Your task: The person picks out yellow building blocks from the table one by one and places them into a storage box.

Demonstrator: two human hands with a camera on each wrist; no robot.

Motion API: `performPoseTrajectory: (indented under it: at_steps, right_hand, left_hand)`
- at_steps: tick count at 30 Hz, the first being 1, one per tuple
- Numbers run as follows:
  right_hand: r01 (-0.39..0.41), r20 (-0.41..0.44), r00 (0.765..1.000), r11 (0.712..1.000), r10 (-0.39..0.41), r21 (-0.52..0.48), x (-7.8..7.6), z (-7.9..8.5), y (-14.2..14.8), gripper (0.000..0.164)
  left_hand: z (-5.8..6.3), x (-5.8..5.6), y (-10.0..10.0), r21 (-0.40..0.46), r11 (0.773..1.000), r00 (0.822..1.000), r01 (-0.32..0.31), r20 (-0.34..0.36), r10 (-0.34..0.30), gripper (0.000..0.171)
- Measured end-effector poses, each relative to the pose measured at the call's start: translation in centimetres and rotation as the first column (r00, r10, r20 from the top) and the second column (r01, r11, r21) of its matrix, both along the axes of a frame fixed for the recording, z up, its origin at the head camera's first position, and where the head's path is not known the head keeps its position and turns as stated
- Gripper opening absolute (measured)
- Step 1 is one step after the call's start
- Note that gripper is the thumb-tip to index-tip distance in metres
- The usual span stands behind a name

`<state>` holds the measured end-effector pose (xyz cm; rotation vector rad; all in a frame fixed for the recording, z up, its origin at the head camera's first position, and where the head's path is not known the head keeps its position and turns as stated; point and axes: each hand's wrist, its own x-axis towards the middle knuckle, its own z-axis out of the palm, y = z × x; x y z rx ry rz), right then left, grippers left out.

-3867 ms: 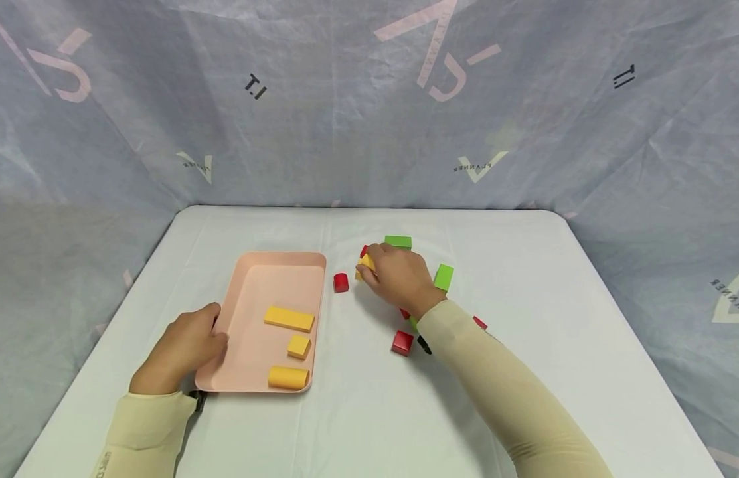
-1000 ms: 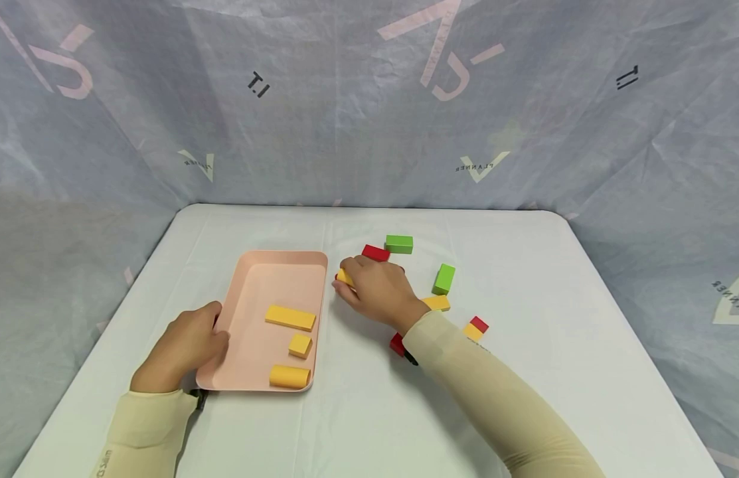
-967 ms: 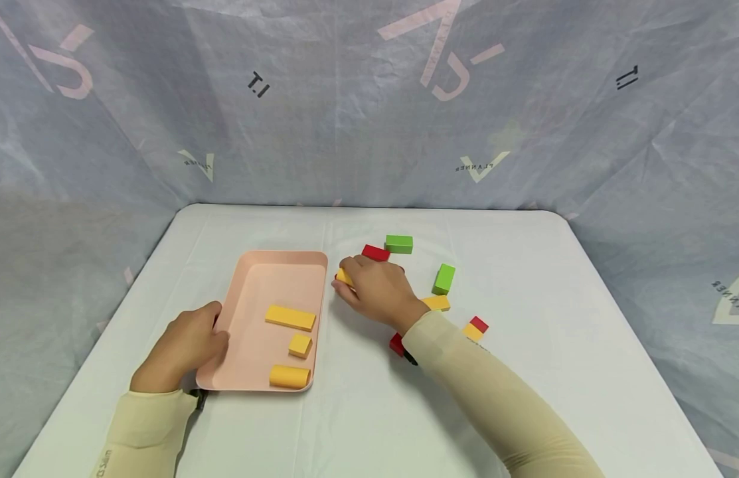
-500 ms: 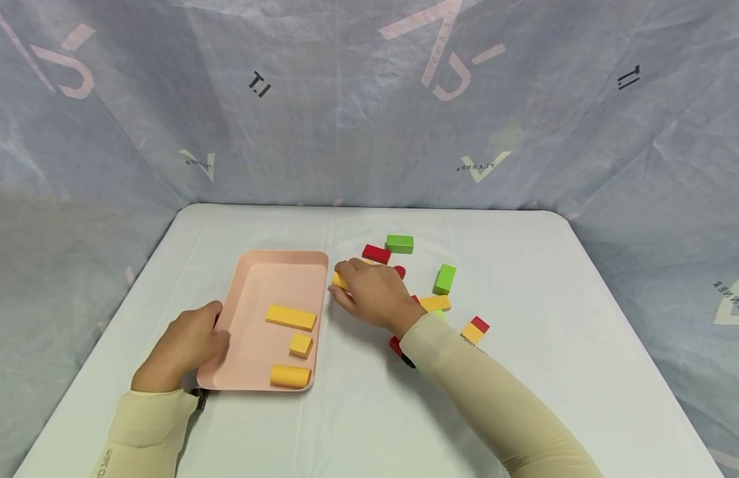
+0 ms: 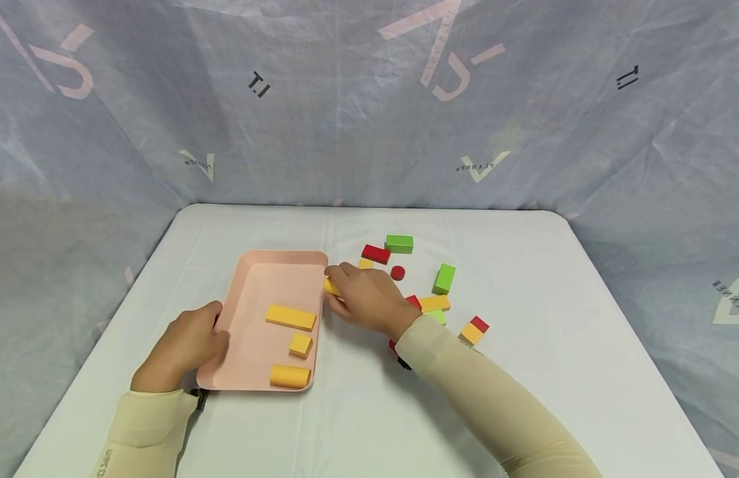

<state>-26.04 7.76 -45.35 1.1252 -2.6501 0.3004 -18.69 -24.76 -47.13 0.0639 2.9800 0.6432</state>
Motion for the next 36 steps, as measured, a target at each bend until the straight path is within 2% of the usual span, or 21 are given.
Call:
performPoseTrajectory:
  at_steps: [8,21,36]
  right_hand:
    - [-0.013,0.004,1.0,1.0,0.013,-0.006,0.14,0.1,-0.23,0.044]
    - [-0.018,-0.008,1.0,1.0,0.018,-0.022,0.19,-0.06,-0.45,0.05]
    - [-0.034,0.0,0.999,0.999,0.034,-0.016,0.4,0.04,-0.81,0.053]
  left_hand:
    - [-0.01,-0.08,-0.02,-0.003,1.0,1.0,-0.003,0.003,0.003,0.012]
    - [0.14,-0.01,0.02,0.0,1.0,1.0,-0.009,0.016,0.009,0.014]
    - [-0.04,0.01,-0.1,-0.003,1.0,1.0,-0.001,-0.006,0.001,0.011]
